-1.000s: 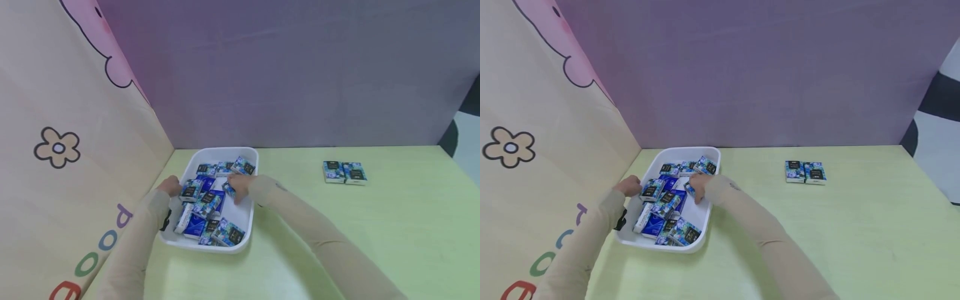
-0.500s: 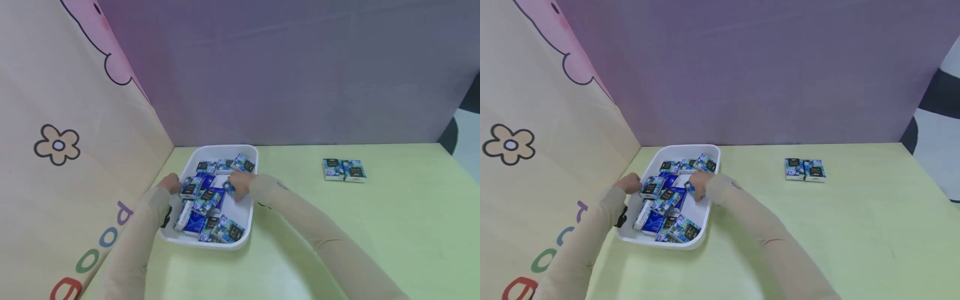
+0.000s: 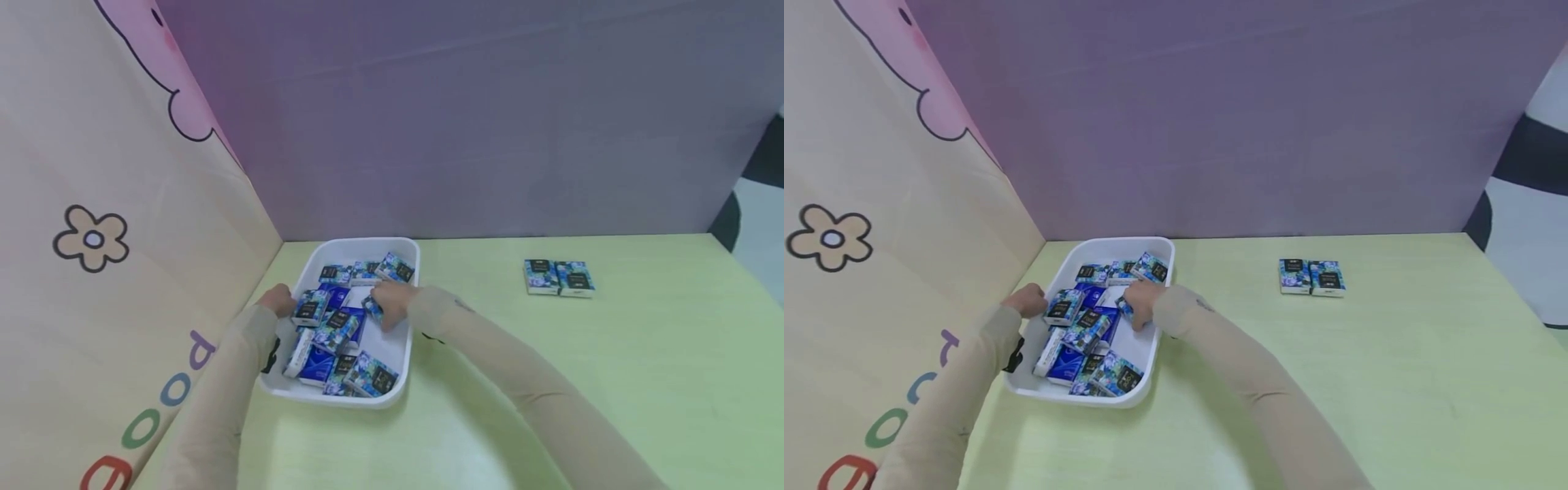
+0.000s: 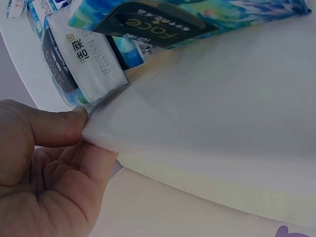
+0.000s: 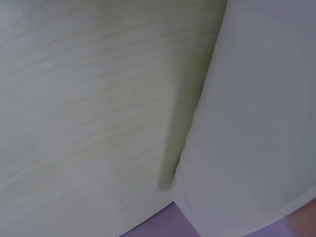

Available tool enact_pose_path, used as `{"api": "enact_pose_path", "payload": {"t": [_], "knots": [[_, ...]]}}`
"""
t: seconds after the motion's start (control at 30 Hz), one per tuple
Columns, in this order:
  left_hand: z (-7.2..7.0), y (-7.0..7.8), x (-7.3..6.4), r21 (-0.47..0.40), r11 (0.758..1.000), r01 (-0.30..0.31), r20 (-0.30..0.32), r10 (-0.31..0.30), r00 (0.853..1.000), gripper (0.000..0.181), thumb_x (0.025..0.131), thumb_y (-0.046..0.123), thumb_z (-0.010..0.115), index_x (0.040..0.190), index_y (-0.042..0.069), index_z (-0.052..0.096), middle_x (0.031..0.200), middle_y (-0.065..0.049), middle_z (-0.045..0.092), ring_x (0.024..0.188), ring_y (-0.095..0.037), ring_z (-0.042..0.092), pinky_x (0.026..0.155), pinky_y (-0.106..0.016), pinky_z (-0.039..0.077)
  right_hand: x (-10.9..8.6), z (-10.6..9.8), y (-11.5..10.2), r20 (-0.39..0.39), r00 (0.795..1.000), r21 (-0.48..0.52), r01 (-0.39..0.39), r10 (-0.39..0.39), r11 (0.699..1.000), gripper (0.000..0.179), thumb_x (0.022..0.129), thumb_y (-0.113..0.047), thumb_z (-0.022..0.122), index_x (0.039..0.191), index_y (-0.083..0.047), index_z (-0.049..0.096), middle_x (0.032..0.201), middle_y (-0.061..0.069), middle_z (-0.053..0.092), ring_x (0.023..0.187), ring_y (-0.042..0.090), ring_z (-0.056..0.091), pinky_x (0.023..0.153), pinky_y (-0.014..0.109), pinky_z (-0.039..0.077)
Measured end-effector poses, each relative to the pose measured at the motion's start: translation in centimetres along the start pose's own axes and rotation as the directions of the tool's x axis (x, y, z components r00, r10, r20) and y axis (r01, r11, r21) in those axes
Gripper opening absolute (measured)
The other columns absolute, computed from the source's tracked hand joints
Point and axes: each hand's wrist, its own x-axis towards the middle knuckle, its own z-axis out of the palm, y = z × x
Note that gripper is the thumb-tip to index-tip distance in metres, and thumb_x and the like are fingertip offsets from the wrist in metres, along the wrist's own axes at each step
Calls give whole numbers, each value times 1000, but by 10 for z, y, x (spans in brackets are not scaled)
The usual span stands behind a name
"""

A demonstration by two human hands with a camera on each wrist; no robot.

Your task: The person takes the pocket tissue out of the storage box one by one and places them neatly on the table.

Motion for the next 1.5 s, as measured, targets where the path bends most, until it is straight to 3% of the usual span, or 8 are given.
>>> {"api": "enact_pose_path", "payload": {"t": [0.3, 0.57, 0.8, 1.23, 1.5], "knots": [[-2, -1, -2, 21, 1000, -14, -3, 14, 1000, 45, 87, 16, 46, 121, -13, 42, 114, -28, 52, 106, -38, 51, 93, -47, 41, -10, -10, -3, -13, 1000, -5, 2, -2, 1000, 52, 64, -27, 78, 108, -7, 58, 97, 1, 58, 84, 12, 55, 77, 22, 49], [-2, -1, -1, 26, 1000, -13, 0, 13, 1000, 45, 85, 16, 48, 119, -14, 43, 110, -28, 53, 103, -38, 53, 90, -46, 43, -19, -20, -6, -29, 999, -50, 14, -15, 999, 53, 66, -29, 77, 109, -5, 58, 104, 4, 58, 90, 16, 55, 84, 27, 47], [-2, 2, -2, 30, 999, -14, 2, 14, 1000, 47, 86, 17, 48, 121, -14, 41, 114, -29, 52, 106, -39, 51, 93, -47, 41, -25, -29, -6, -19, 1000, -39, -24, 23, 999, 65, 68, -30, 76, 123, -4, 52, 122, 8, 54, 100, 18, 55, 89, 29, 46], [0, 0, 3, 7, 1000, 11, 20, -11, 1000, 47, 87, 16, 47, 124, -13, 39, 115, -29, 51, 107, -39, 50, 93, -47, 41, -38, -46, -4, -75, 997, -41, -5, 2, 999, 68, 68, -31, 77, 124, -2, 50, 117, 8, 55, 97, 18, 55, 89, 28, 46], [1, 0, 2, 24, 1000, -10, 16, 9, 1000, 47, 87, 16, 46, 122, -14, 40, 114, -30, 51, 106, -39, 51, 92, -46, 42, -46, -58, 1, -96, 994, -41, -46, 42, 998, 81, 69, -32, 76, 133, 2, 40, 134, 15, 46, 112, 23, 51, 99, 32, 40]]}}
